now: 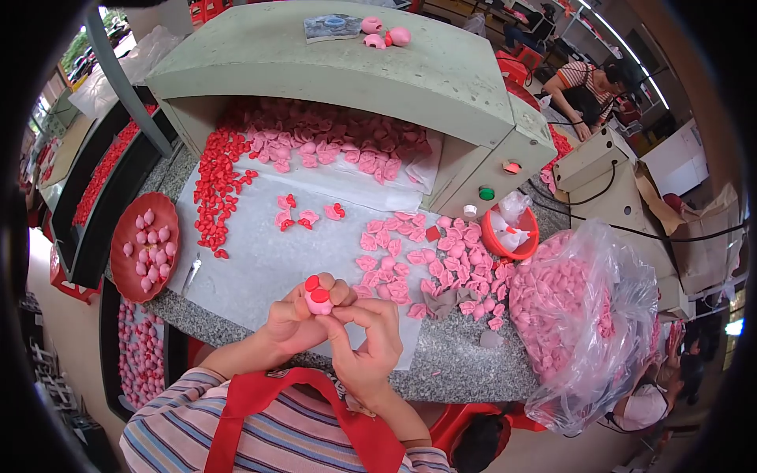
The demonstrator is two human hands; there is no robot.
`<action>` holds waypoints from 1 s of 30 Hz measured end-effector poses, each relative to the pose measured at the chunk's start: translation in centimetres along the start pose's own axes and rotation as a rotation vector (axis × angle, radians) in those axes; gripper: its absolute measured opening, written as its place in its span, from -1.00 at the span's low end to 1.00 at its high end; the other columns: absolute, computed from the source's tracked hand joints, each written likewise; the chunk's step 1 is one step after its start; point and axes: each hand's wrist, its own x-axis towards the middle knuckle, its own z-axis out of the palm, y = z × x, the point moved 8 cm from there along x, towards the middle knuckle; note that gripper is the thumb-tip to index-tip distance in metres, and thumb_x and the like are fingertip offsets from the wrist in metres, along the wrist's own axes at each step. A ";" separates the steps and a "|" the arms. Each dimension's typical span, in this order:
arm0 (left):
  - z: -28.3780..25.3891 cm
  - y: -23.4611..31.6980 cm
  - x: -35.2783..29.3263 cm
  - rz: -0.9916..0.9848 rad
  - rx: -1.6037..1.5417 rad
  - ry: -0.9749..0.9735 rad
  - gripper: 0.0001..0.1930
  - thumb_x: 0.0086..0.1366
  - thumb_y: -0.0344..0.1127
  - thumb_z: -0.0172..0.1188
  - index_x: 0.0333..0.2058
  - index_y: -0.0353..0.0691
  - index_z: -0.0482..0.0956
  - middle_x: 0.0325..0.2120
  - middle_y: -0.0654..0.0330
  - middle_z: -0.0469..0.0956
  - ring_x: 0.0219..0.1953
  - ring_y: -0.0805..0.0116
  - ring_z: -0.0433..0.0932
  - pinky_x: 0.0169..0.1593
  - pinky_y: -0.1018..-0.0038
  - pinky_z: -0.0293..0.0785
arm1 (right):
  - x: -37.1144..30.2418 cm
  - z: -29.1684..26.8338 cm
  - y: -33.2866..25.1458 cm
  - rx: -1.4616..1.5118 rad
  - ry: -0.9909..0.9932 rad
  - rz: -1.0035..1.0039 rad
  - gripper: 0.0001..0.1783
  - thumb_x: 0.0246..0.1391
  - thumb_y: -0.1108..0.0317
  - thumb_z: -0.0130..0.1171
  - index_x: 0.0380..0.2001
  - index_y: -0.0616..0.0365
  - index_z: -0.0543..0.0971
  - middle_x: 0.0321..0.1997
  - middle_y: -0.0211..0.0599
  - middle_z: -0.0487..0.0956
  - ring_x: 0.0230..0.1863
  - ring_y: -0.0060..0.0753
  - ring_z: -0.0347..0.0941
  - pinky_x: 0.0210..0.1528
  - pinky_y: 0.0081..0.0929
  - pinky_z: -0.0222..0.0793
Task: Assembling small pink plastic toy components and applying a substance from a tube.
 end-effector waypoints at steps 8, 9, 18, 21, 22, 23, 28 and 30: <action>0.4 1.4 -0.1 -0.107 0.364 0.096 -0.62 -0.06 -0.22 0.34 -0.30 -0.21 0.41 -0.33 0.23 0.37 -0.23 0.40 0.31 -0.11 0.45 0.21 | 0.4 -1.2 1.2 0.105 -0.077 0.098 -0.76 -0.36 0.63 0.31 -0.50 0.26 0.50 -0.43 -0.33 0.41 -0.37 -0.46 0.32 -0.29 -0.60 0.21; 0.3 1.8 -0.2 -0.107 0.363 0.094 -0.62 -0.06 -0.22 0.34 -0.30 -0.21 0.41 -0.33 0.23 0.37 -0.23 0.40 0.31 -0.11 0.45 0.21 | 0.3 -1.0 1.3 0.108 -0.119 0.119 -0.76 -0.36 0.64 0.30 -0.50 0.27 0.52 -0.43 -0.34 0.41 -0.36 -0.46 0.32 -0.29 -0.59 0.21; 0.7 2.9 -0.1 -0.018 0.653 0.127 -0.62 -0.09 -0.53 0.30 -0.25 -0.32 0.41 -0.25 0.00 0.44 -0.14 0.30 0.43 -0.13 0.49 0.40 | 0.8 -0.6 0.9 0.156 -0.131 0.083 -0.69 -0.32 0.74 0.14 -0.38 0.25 0.55 -0.26 -0.24 0.37 -0.21 -0.38 0.33 -0.12 -0.50 0.25; 1.1 3.2 -0.1 0.150 0.781 0.013 -0.62 -0.08 -0.56 0.28 -0.24 -0.32 0.40 -0.25 -0.02 0.44 -0.15 0.25 0.45 -0.12 0.44 0.42 | 0.6 -0.6 1.4 0.162 -0.158 0.048 -0.70 -0.31 0.73 0.12 -0.39 0.24 0.55 -0.17 -0.19 0.34 -0.10 -0.31 0.30 -0.01 -0.39 0.23; 1.1 3.3 -0.1 0.182 0.780 -0.004 -0.63 -0.08 -0.57 0.28 -0.24 -0.30 0.40 -0.25 -0.03 0.44 -0.14 0.23 0.45 -0.12 0.41 0.43 | 0.7 -0.5 1.4 0.163 -0.159 0.049 -0.70 -0.31 0.73 0.12 -0.39 0.24 0.55 -0.17 -0.19 0.34 -0.10 -0.31 0.30 -0.01 -0.39 0.23; 1.2 3.3 -0.2 0.213 0.778 -0.021 -0.63 -0.08 -0.57 0.28 -0.24 -0.29 0.40 -0.24 -0.05 0.44 -0.13 0.20 0.45 -0.11 0.38 0.43 | 0.8 -0.4 1.4 0.190 -0.161 0.059 -0.72 -0.31 0.72 0.12 -0.41 0.24 0.54 -0.12 -0.17 0.32 -0.04 -0.27 0.27 0.04 -0.32 0.21; 1.2 3.2 -0.3 0.227 0.804 -0.032 -0.63 -0.09 -0.59 0.28 -0.26 -0.27 0.40 -0.25 -0.07 0.44 -0.14 0.19 0.46 -0.14 0.41 0.46 | 0.7 -0.1 2.4 0.329 -0.128 0.142 -0.77 -0.30 0.68 0.14 -0.46 0.20 0.53 -0.02 -0.11 0.27 0.07 -0.20 0.22 0.12 -0.23 0.13; 1.1 3.2 -0.3 0.216 0.793 -0.028 -0.64 -0.09 -0.59 0.28 -0.27 -0.28 0.40 -0.26 -0.07 0.44 -0.15 0.20 0.47 -0.17 0.43 0.48 | 0.4 0.5 3.0 0.447 -0.177 0.207 -0.78 -0.30 0.69 0.12 -0.48 0.20 0.50 0.01 -0.10 0.25 0.14 -0.17 0.16 0.16 -0.19 0.09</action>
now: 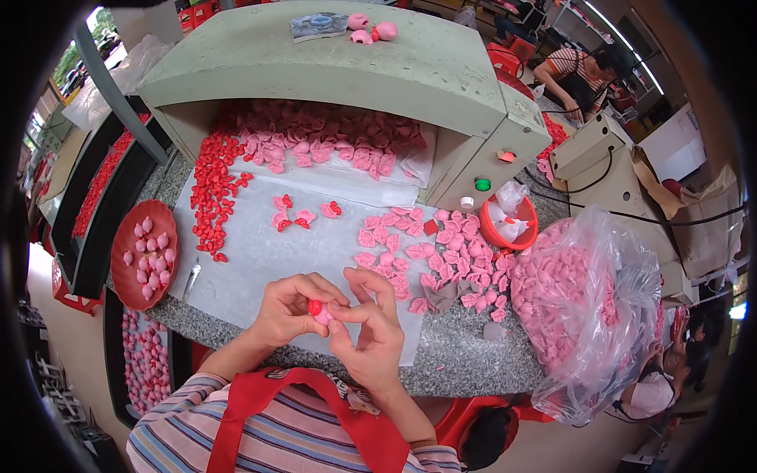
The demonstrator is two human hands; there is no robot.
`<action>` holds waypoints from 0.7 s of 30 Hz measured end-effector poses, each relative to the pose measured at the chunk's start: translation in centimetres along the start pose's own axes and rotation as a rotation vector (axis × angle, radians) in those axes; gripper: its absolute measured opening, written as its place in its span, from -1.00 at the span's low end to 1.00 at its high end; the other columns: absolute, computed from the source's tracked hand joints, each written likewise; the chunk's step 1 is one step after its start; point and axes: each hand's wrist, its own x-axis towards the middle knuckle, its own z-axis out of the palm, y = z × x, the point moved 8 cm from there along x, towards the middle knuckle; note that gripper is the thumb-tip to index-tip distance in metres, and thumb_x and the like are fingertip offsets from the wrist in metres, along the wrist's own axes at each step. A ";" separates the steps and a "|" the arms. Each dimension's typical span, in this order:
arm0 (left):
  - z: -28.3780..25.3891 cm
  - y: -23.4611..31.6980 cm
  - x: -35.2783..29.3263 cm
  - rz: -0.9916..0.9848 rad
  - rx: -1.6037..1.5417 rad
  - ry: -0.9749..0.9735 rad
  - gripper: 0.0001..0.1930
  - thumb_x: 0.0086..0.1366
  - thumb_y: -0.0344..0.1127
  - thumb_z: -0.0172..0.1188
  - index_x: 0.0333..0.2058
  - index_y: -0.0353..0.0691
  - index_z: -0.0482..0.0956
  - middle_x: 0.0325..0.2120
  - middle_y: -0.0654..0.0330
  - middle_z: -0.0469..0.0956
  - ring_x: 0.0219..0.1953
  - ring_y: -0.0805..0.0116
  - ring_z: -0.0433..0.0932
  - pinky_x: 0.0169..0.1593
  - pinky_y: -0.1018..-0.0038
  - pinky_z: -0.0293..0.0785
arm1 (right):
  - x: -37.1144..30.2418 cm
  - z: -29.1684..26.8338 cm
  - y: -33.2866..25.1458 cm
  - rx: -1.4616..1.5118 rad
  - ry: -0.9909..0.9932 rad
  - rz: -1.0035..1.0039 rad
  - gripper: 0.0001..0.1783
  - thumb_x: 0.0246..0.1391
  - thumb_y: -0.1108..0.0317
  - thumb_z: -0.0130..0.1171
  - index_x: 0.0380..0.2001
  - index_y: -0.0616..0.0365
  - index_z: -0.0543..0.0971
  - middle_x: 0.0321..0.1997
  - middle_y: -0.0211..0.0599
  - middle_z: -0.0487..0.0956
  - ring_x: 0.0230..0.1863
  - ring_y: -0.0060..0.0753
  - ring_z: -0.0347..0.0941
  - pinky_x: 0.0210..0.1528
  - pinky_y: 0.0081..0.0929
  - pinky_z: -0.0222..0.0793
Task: Assembling small pink plastic toy components and applying a substance from a tube.
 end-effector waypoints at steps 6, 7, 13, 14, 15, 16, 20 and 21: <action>-0.2 0.1 0.1 0.033 -0.028 -0.007 -0.66 -0.10 -0.61 0.28 -0.30 -0.29 0.40 -0.28 -0.07 0.44 -0.16 0.20 0.47 -0.22 0.45 0.51 | 0.1 0.4 0.5 0.057 -0.020 -0.001 -0.76 -0.31 0.71 0.09 -0.46 0.21 0.48 0.01 -0.08 0.26 0.16 -0.15 0.14 0.18 -0.19 0.08; -0.3 0.1 0.1 0.033 -0.037 -0.004 -0.66 -0.10 -0.61 0.28 -0.31 -0.28 0.40 -0.28 -0.08 0.44 -0.17 0.20 0.47 -0.22 0.45 0.51 | 0.2 0.4 0.5 0.056 -0.020 -0.001 -0.76 -0.31 0.71 0.09 -0.46 0.21 0.48 0.01 -0.08 0.26 0.16 -0.15 0.14 0.18 -0.19 0.08; -0.5 0.0 -0.1 0.035 -0.036 0.009 -0.66 -0.11 -0.61 0.29 -0.32 -0.27 0.41 -0.30 -0.07 0.45 -0.18 0.23 0.48 -0.20 0.45 0.50 | 0.3 0.7 0.1 0.040 -0.039 -0.034 -0.76 -0.32 0.72 0.08 -0.47 0.22 0.47 0.00 -0.07 0.30 0.14 -0.15 0.15 0.17 -0.20 0.08; -0.5 0.0 0.0 0.046 -0.034 0.007 -0.67 -0.10 -0.60 0.29 -0.32 -0.26 0.42 -0.31 -0.05 0.45 -0.19 0.25 0.48 -0.19 0.45 0.49 | 0.4 0.7 0.1 0.042 -0.042 -0.033 -0.77 -0.31 0.71 0.09 -0.48 0.21 0.47 0.00 -0.07 0.30 0.14 -0.15 0.16 0.18 -0.20 0.08; -0.6 -0.4 0.0 0.048 -0.034 0.004 -0.67 -0.10 -0.60 0.29 -0.32 -0.26 0.42 -0.31 -0.05 0.45 -0.19 0.25 0.48 -0.19 0.45 0.49 | 0.5 0.7 0.0 0.043 -0.045 -0.032 -0.77 -0.30 0.71 0.10 -0.48 0.21 0.47 0.00 -0.08 0.30 0.13 -0.16 0.16 0.18 -0.20 0.07; -0.6 -1.1 -0.1 0.031 -0.140 -0.020 -0.66 -0.09 -0.59 0.28 -0.29 -0.28 0.42 -0.27 -0.03 0.45 -0.15 0.21 0.46 -0.14 0.41 0.45 | 0.5 0.7 -0.2 0.042 -0.044 -0.037 -0.77 -0.30 0.71 0.10 -0.48 0.21 0.47 0.00 -0.08 0.30 0.13 -0.16 0.16 0.18 -0.20 0.07; 0.3 -3.6 0.0 -0.082 -0.716 -0.055 -0.67 -0.02 -0.45 0.28 -0.24 -0.25 0.42 -0.26 0.05 0.47 -0.15 0.22 0.47 -0.09 0.40 0.43 | 0.5 1.4 0.2 0.009 -0.043 0.051 -0.74 -0.27 0.67 0.13 -0.40 0.22 0.46 -0.02 -0.11 0.32 0.07 -0.25 0.22 0.07 -0.35 0.18; 0.5 -3.9 0.2 -0.084 -0.721 -0.066 -0.67 -0.02 -0.45 0.28 -0.24 -0.25 0.42 -0.26 0.05 0.47 -0.15 0.22 0.47 -0.09 0.40 0.43 | 0.6 1.3 0.6 0.002 -0.039 0.114 -0.71 -0.26 0.65 0.14 -0.35 0.22 0.46 -0.02 -0.13 0.32 0.04 -0.28 0.24 0.02 -0.41 0.21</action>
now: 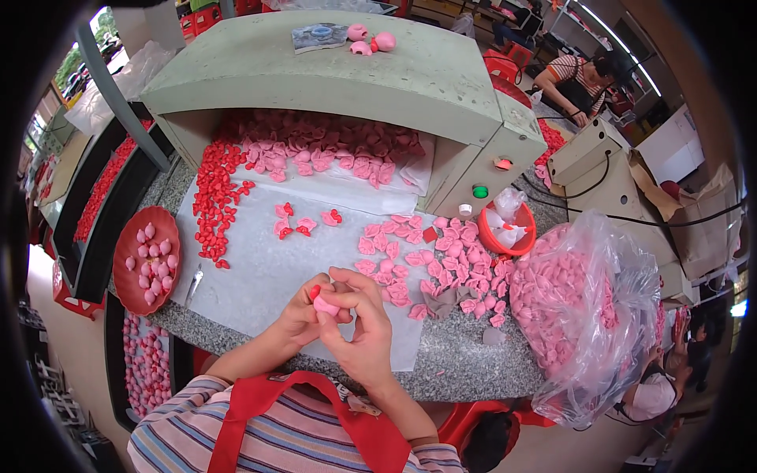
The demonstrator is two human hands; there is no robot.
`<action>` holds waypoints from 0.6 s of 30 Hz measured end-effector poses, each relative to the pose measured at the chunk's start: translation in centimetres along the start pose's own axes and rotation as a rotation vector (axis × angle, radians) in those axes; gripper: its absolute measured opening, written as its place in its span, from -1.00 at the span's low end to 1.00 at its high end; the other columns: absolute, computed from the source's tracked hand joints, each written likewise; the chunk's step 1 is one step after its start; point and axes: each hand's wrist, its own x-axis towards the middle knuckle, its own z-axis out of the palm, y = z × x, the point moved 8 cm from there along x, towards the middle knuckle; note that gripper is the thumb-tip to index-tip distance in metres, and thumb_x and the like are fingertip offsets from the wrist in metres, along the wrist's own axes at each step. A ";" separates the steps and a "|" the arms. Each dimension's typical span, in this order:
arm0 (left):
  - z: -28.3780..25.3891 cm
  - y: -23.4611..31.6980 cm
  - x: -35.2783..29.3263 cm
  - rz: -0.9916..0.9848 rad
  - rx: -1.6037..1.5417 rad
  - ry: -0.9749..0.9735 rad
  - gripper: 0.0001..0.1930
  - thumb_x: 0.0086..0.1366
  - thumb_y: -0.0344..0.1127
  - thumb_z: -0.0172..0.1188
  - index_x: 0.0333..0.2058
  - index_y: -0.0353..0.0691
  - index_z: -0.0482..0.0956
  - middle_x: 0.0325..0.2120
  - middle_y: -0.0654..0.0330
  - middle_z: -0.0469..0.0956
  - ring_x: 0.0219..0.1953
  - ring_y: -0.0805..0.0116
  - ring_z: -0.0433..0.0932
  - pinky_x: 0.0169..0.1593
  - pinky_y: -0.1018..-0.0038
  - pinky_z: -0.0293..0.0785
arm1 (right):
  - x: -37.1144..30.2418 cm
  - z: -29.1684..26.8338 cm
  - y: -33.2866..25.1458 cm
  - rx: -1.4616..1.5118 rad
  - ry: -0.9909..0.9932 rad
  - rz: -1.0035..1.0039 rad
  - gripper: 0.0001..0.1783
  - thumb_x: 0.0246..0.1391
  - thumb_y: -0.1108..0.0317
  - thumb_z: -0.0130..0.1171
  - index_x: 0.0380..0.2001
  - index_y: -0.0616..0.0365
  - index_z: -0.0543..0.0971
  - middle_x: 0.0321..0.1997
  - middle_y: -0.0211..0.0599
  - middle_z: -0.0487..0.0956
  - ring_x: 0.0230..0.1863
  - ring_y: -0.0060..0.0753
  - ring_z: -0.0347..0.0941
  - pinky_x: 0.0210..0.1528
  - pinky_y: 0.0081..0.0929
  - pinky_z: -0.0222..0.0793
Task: Assembling small pink plastic toy components and applying a substance from a tube.
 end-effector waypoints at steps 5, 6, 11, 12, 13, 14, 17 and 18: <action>0.2 -0.4 0.4 -0.086 -0.116 0.079 -0.63 -0.02 -0.37 0.29 -0.21 -0.18 0.40 -0.33 0.17 0.51 -0.25 0.34 0.53 -0.07 0.45 0.44 | 0.1 0.9 -2.5 -0.094 -0.011 -0.089 -0.62 -0.25 0.69 0.09 -0.24 0.23 0.42 0.00 -0.17 0.30 0.02 -0.35 0.26 0.01 -0.48 0.19; 0.4 -0.3 0.5 -0.086 -0.112 0.075 -0.63 -0.02 -0.37 0.29 -0.21 -0.18 0.40 -0.33 0.17 0.51 -0.25 0.34 0.53 -0.07 0.45 0.44 | 0.1 0.8 -2.8 -0.086 0.011 -0.097 -0.61 -0.25 0.64 0.14 -0.23 0.21 0.43 -0.02 -0.20 0.34 0.00 -0.34 0.27 -0.06 -0.51 0.22; 2.1 0.2 0.7 -0.040 -0.123 0.011 -0.65 -0.01 -0.37 0.28 -0.22 -0.19 0.39 -0.31 0.13 0.52 -0.21 0.34 0.52 -0.07 0.47 0.44 | 0.1 0.9 -4.0 -0.107 -0.018 -0.138 -0.63 -0.24 0.64 0.13 -0.24 0.22 0.44 -0.03 -0.19 0.35 0.00 -0.34 0.28 -0.07 -0.53 0.23; 2.4 0.2 0.7 -0.042 -0.120 0.009 -0.65 -0.01 -0.37 0.28 -0.22 -0.19 0.39 -0.31 0.13 0.52 -0.21 0.34 0.52 -0.07 0.47 0.44 | 0.1 0.8 -4.2 -0.108 -0.020 -0.139 -0.64 -0.23 0.64 0.12 -0.24 0.22 0.45 -0.04 -0.19 0.36 -0.01 -0.34 0.28 -0.08 -0.54 0.23; 2.6 0.2 0.7 -0.062 -0.115 0.040 -0.66 -0.01 -0.38 0.28 -0.22 -0.19 0.40 -0.32 0.14 0.52 -0.22 0.35 0.52 -0.07 0.47 0.44 | 0.1 0.8 -4.4 -0.105 -0.020 -0.142 -0.64 -0.23 0.64 0.12 -0.24 0.22 0.45 -0.04 -0.19 0.36 -0.01 -0.34 0.28 -0.08 -0.54 0.23; 2.6 0.1 0.7 -0.082 -0.110 0.071 -0.66 0.00 -0.38 0.28 -0.23 -0.19 0.40 -0.32 0.15 0.52 -0.23 0.36 0.52 -0.08 0.48 0.44 | 0.0 0.6 -4.6 -0.125 -0.009 -0.154 -0.65 -0.22 0.64 0.11 -0.24 0.22 0.45 -0.04 -0.19 0.36 -0.02 -0.35 0.29 -0.09 -0.54 0.24; 3.2 0.0 1.3 -0.071 -0.013 0.076 -0.67 0.02 -0.37 0.27 -0.23 -0.19 0.40 -0.28 0.14 0.50 -0.20 0.35 0.50 -0.07 0.44 0.41 | 0.1 -0.1 -5.3 -0.134 0.023 -0.156 -0.67 -0.20 0.64 0.10 -0.25 0.23 0.46 -0.03 -0.17 0.36 -0.04 -0.37 0.31 -0.08 -0.53 0.25; 3.7 0.0 1.4 -0.076 -0.012 0.071 -0.67 0.02 -0.37 0.27 -0.23 -0.19 0.40 -0.28 0.14 0.50 -0.20 0.35 0.50 -0.07 0.44 0.41 | 0.1 -0.5 -5.4 -0.124 0.038 -0.143 -0.68 -0.18 0.64 0.09 -0.25 0.23 0.47 -0.03 -0.15 0.36 -0.03 -0.37 0.31 -0.07 -0.52 0.26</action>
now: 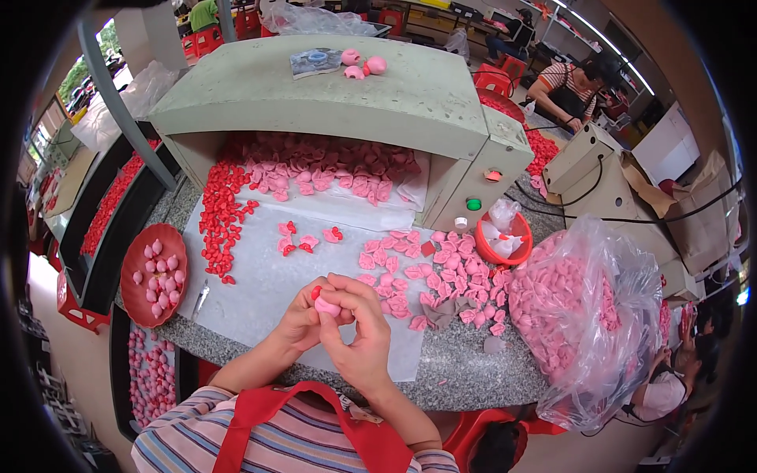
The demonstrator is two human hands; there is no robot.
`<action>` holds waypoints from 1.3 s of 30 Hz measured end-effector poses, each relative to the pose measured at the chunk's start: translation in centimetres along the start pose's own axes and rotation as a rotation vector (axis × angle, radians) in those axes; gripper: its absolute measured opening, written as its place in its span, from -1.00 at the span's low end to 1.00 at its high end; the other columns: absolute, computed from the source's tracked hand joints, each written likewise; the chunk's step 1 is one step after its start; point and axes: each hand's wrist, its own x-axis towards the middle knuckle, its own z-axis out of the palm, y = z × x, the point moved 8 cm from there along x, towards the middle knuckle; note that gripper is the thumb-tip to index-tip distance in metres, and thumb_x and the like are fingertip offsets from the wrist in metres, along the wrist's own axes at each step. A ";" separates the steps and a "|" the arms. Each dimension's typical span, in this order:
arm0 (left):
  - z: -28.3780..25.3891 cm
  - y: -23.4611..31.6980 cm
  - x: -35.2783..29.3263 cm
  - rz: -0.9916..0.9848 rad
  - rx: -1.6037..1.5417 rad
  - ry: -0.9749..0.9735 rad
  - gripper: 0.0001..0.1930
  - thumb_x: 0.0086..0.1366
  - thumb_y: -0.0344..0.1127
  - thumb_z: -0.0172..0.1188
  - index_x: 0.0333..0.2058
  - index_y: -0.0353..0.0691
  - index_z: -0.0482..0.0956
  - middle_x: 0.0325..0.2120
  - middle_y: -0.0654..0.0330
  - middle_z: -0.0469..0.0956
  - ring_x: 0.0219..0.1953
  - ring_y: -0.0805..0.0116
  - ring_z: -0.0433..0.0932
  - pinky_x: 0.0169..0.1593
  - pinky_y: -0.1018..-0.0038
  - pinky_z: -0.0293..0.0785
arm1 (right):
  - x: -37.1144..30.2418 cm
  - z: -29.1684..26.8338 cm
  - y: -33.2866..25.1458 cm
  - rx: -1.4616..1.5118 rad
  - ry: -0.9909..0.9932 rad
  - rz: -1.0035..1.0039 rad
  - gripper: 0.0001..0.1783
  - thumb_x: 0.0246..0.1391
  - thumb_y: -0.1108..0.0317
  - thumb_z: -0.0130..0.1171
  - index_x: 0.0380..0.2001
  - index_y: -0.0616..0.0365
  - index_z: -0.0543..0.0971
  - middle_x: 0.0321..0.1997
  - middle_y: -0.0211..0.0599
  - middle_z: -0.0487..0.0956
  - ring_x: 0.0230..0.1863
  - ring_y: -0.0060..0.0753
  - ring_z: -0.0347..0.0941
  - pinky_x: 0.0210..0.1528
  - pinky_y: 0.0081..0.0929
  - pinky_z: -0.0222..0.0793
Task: Assembling small pink plastic toy components and applying a substance from a tube.
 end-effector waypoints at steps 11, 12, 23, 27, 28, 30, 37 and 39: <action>1.2 0.2 0.6 0.079 0.266 0.126 -0.70 -0.02 -0.33 0.31 -0.28 -0.18 0.45 -0.25 0.20 0.43 -0.16 0.33 0.42 -0.03 0.36 0.34 | 0.3 -1.4 -0.6 0.225 0.030 -0.040 -0.76 -0.16 0.69 0.06 -0.34 0.25 0.46 -0.03 -0.08 0.34 0.01 -0.31 0.30 0.01 -0.46 0.24; 1.3 0.2 0.6 0.078 0.266 0.123 -0.70 -0.02 -0.33 0.31 -0.28 -0.18 0.45 -0.25 0.20 0.43 -0.16 0.33 0.42 -0.03 0.36 0.34 | 0.3 -1.5 -0.6 0.250 0.035 -0.034 -0.77 -0.16 0.70 0.05 -0.36 0.26 0.45 -0.03 -0.08 0.34 0.01 -0.31 0.29 0.02 -0.45 0.24; 1.6 0.4 2.1 0.123 0.342 0.101 -0.71 0.00 -0.38 0.28 -0.25 -0.14 0.46 -0.26 0.26 0.46 -0.13 0.38 0.42 0.00 0.33 0.32 | 1.4 -2.1 -0.1 0.262 0.021 -0.040 -0.80 -0.16 0.68 0.03 -0.38 0.26 0.41 -0.07 -0.10 0.35 -0.03 -0.33 0.31 0.00 -0.46 0.26; 2.3 -0.3 2.3 0.106 0.297 0.094 -0.71 0.01 -0.38 0.28 -0.25 -0.14 0.46 -0.26 0.24 0.47 -0.14 0.36 0.43 -0.01 0.30 0.36 | 1.7 -3.0 -1.9 0.176 -0.007 -0.095 -0.78 -0.15 0.64 0.04 -0.33 0.27 0.42 -0.07 -0.11 0.35 -0.04 -0.34 0.30 -0.03 -0.48 0.27; 2.0 -0.1 2.0 0.103 0.339 0.119 -0.71 0.01 -0.37 0.28 -0.25 -0.14 0.45 -0.26 0.24 0.47 -0.16 0.35 0.45 -0.02 0.29 0.38 | 1.8 -3.0 -2.0 0.151 -0.019 -0.111 -0.77 -0.15 0.64 0.04 -0.31 0.29 0.42 -0.06 -0.12 0.36 -0.05 -0.33 0.32 -0.05 -0.49 0.28; 2.3 -0.1 2.6 0.127 0.380 0.171 -0.70 -0.02 -0.34 0.31 -0.27 -0.13 0.46 -0.26 0.23 0.46 -0.21 0.35 0.48 -0.06 0.30 0.43 | 2.4 -3.6 -2.7 0.143 -0.027 -0.096 -0.77 -0.15 0.63 0.03 -0.32 0.29 0.42 -0.07 -0.12 0.36 -0.07 -0.32 0.33 -0.06 -0.49 0.29; 4.8 -0.6 3.8 0.173 0.390 0.198 -0.69 -0.08 -0.32 0.36 -0.33 -0.11 0.47 -0.38 0.33 0.44 -0.29 0.47 0.47 -0.16 0.46 0.47 | 2.3 -4.7 -3.8 0.077 -0.018 -0.120 -0.89 -0.02 0.50 -0.01 -0.36 0.25 0.40 -0.09 -0.12 0.35 -0.02 -0.26 0.28 0.01 -0.38 0.20; 5.1 -0.6 3.8 0.179 0.391 0.211 -0.70 -0.09 -0.34 0.36 -0.35 -0.11 0.47 -0.42 0.35 0.42 -0.32 0.51 0.45 -0.21 0.49 0.46 | 2.2 -4.6 -4.0 0.083 -0.018 -0.120 -0.90 -0.01 0.48 -0.01 -0.37 0.24 0.39 -0.09 -0.12 0.35 -0.02 -0.26 0.28 0.00 -0.39 0.20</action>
